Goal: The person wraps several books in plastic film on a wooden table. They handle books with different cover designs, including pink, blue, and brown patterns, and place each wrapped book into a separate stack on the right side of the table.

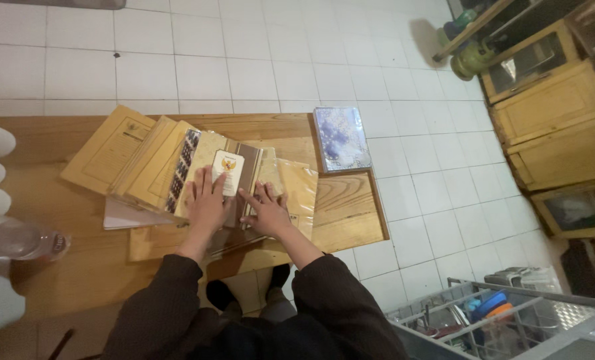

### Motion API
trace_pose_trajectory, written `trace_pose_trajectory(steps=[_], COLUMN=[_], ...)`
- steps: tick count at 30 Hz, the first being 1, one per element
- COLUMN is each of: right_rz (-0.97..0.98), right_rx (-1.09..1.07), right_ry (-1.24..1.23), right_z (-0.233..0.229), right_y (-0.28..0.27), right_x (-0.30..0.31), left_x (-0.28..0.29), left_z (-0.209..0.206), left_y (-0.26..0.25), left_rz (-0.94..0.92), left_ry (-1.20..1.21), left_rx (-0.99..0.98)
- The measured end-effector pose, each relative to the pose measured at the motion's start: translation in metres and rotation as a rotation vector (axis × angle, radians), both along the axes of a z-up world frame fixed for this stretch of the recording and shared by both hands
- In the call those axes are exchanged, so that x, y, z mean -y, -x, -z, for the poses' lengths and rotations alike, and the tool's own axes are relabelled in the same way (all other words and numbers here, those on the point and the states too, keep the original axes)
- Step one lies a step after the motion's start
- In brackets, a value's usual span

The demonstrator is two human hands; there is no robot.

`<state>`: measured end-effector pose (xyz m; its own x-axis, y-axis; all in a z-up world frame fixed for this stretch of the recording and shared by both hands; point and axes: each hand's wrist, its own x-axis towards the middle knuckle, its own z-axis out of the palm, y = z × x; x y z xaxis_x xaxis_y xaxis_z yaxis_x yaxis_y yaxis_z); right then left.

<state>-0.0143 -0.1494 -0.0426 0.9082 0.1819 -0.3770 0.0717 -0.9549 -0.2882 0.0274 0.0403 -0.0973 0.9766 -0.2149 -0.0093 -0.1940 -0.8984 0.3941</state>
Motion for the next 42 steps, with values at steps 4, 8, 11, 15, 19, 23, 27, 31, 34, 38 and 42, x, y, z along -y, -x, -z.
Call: trace_pose_trajectory(steps=[4,8,11,15,19,23,27,31,34,38,42], right_rz=[0.027,0.035,0.055,0.077,0.094,0.121,0.147,0.155,0.143,0.125,0.156], right_rx=[-0.051,-0.075,-0.089,-0.11,-0.146,-0.195,-0.209,-0.216,-0.206,-0.152,-0.045], right_ry=[0.149,0.209,0.231,0.206,0.192,0.184,0.154,0.144,0.153,0.137,0.001], right_z=[-0.024,-0.036,-0.034,-0.027,-0.028,-0.031,-0.031,-0.029,-0.026,-0.017,-0.002], right_y=[-0.013,-0.026,-0.029,-0.034,-0.034,-0.036,-0.037,-0.037,-0.037,-0.032,-0.028], right_x=[-0.01,-0.016,-0.021,-0.021,-0.022,-0.024,-0.023,-0.022,-0.021,-0.016,-0.004], left_x=[-0.016,-0.022,-0.02,-0.018,-0.014,-0.01,-0.005,-0.002,-0.007,-0.014,-0.011], left_z=[-0.011,-0.023,-0.03,-0.035,-0.047,-0.067,-0.082,-0.082,-0.076,-0.073,-0.084], left_y=[0.007,0.012,0.014,0.018,0.019,0.015,0.017,0.014,0.008,0.004,0.002], left_rz=[-0.073,-0.127,-0.191,-0.251,-0.288,-0.311,-0.22,-0.221,-0.259,-0.267,-0.236], left_ry=[-0.024,0.052,0.112,0.193,0.207,0.238,0.146,0.36,0.556,0.647,0.693], left_rx=[0.015,0.01,-0.014,-0.012,0.031,0.038,0.115,0.167,0.134,0.179,0.187])
